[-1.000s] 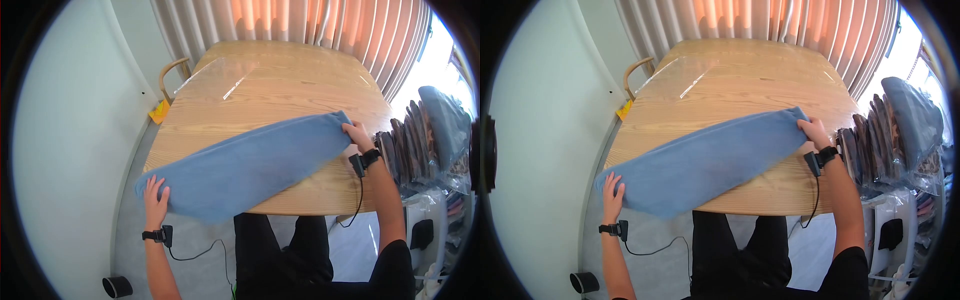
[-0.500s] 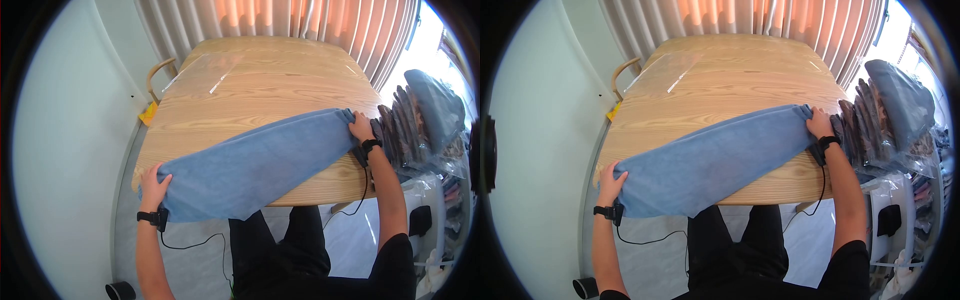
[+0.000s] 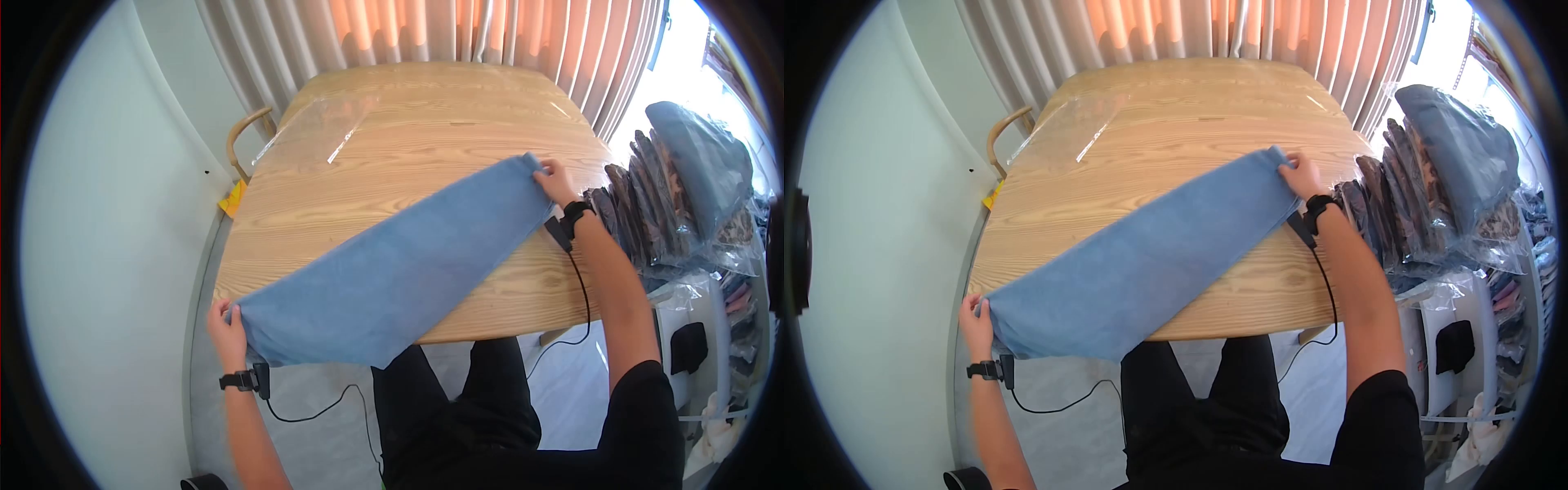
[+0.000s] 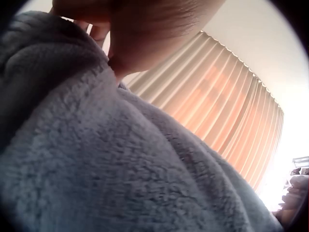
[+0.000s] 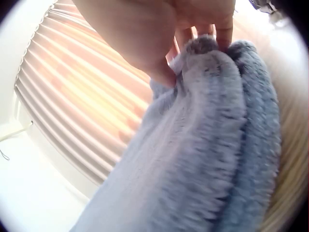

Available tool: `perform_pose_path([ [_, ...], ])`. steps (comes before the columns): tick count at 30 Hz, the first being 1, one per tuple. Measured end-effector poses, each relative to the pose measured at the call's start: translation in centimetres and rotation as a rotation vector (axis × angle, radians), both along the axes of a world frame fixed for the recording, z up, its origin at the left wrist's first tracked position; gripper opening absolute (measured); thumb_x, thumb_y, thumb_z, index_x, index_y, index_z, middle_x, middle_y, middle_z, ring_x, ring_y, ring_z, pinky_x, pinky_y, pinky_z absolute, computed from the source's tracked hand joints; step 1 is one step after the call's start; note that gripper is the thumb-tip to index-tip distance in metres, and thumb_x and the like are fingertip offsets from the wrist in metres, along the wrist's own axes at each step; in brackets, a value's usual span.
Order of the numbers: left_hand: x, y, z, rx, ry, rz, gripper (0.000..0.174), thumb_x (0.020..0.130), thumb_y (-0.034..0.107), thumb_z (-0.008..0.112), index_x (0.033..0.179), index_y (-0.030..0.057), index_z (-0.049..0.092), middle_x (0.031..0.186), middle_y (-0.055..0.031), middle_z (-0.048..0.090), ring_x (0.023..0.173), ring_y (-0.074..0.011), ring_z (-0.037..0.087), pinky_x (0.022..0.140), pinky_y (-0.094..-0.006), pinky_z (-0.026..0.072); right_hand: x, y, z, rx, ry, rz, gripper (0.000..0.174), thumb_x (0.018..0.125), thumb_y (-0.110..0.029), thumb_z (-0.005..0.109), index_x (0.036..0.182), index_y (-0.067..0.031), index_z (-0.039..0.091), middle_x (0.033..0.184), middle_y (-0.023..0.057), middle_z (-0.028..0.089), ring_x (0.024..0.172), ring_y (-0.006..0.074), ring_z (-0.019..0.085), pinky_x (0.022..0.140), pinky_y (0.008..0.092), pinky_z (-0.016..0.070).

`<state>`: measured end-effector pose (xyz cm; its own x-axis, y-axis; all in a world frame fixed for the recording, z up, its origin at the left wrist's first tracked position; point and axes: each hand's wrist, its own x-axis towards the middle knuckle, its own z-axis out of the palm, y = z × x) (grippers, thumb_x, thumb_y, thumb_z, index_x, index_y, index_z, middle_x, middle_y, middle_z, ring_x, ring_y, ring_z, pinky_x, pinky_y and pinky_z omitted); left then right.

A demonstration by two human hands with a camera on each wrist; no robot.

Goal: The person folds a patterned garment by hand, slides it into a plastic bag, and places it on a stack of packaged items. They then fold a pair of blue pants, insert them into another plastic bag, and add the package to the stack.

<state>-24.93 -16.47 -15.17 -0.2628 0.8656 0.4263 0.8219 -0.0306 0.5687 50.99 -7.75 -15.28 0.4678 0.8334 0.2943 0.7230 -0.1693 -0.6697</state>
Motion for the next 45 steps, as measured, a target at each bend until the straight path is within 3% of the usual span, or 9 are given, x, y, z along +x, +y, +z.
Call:
perform_pose_path([
  [5,-1.0,-3.0,-3.6,0.134,-0.147,0.298,0.064,0.091,0.03,0.068,0.139,0.0014,0.039,0.143,-0.0161,0.042,0.132,-0.0304,0.039,0.11,-0.0397,0.0285,-1.5,-0.1,-2.3,-0.165,-0.21,-0.063,0.058,0.078,-0.039,0.071,0.127,-0.0109,0.059,0.118,0.0194,0.062,0.116,0.0346,0.055,0.103,0.0411,0.0413],
  [7,-0.3,-5.5,-3.6,-0.19,-0.905,0.169,0.073,0.092,0.037,0.066,0.145,0.0006,0.032,0.15,-0.0151,0.034,0.137,-0.0295,0.034,0.113,-0.0399,0.0263,-1.8,-0.5,-1.3,-0.255,-0.132,-0.082,0.064,0.077,-0.043,0.071,0.13,-0.011,0.056,0.126,0.0203,0.057,0.123,0.0365,0.049,0.107,0.0428,0.0365],
  [10,-0.8,-7.5,-6.2,-0.328,-1.37,-0.113,0.068,0.094,0.036,0.063,0.143,-0.0019,0.034,0.15,-0.0156,0.035,0.137,-0.0272,0.034,0.113,-0.0398,0.0269,-1.8,-0.3,-0.5,-0.376,-0.017,-0.105,0.067,0.076,-0.047,0.071,0.124,-0.0021,0.059,0.123,0.0209,0.06,0.119,0.0354,0.054,0.103,0.0434,0.041],
  [16,-0.8,-8.0,-4.1,-0.081,-1.095,-0.051,0.047,0.097,0.026,0.06,0.133,-0.0012,0.048,0.132,-0.0129,0.056,0.12,-0.0231,0.052,0.103,-0.0361,0.0385,-0.5,-0.9,-0.8,-0.323,0.283,-0.028,0.056,0.077,-0.034,0.076,0.114,0.0062,0.062,0.101,0.0181,0.069,0.088,0.0281,0.068,0.078,0.0366,0.0546],
  [27,-3.4,2.1,5.7,-0.108,-0.361,0.139,0.044,0.088,0.027,0.071,0.115,-0.0044,0.057,0.109,-0.0134,0.064,0.097,-0.02,0.06,0.085,-0.0333,0.0484,-0.7,-2.5,0.1,-0.159,0.599,-0.061,0.045,0.08,-0.016,0.076,0.116,0.0061,0.061,0.097,0.0148,0.068,0.082,0.0223,0.066,0.072,0.0332,0.0542],
  [30,-6.9,0.3,1.9,-0.479,-0.758,0.071,0.046,0.085,0.028,0.074,0.113,-0.0045,0.059,0.101,-0.0138,0.066,0.09,-0.0213,0.064,0.08,-0.0347,0.0513,0.7,-2.0,-1.2,-0.122,0.613,-0.003,0.047,0.08,-0.016,0.076,0.118,0.0055,0.059,0.098,0.0148,0.067,0.083,0.0222,0.066,0.073,0.0332,0.0539],
  [35,-5.0,-6.2,-6.5,-0.419,-1.177,0.073,0.075,0.086,0.053,0.067,0.139,0.0078,0.039,0.137,-0.0098,0.049,0.124,-0.0271,0.048,0.099,-0.0451,0.0403,-0.1,-1.9,-1.0,-0.148,0.584,-0.024,0.048,0.081,-0.015,0.075,0.12,0.0047,0.055,0.101,0.0134,0.065,0.087,0.0209,0.064,0.076,0.0331,0.0529],
  [40,-0.5,-7.5,-14.0,-0.352,-2.109,-0.448,0.08,0.087,0.065,0.056,0.144,0.0122,0.036,0.15,-0.0071,0.037,0.136,-0.029,0.036,0.108,-0.0498,0.0317,-0.6,-2.2,-0.6,-0.143,0.568,-0.038,0.046,0.081,-0.015,0.075,0.117,0.0042,0.056,0.098,0.0129,0.065,0.084,0.0203,0.064,0.074,0.0329,0.0527],
  [45,5.6,-6.3,-10.2,-0.071,-1.885,-0.387,0.077,0.092,0.065,0.046,0.147,0.0125,0.032,0.152,-0.0078,0.035,0.138,-0.0299,0.034,0.111,-0.0497,0.029,-0.5,-2.4,-0.8,-0.15,0.576,-0.017,0.043,0.08,-0.016,0.076,0.114,0.0032,0.058,0.095,0.0125,0.066,0.082,0.0199,0.064,0.072,0.0327,0.0524],
])
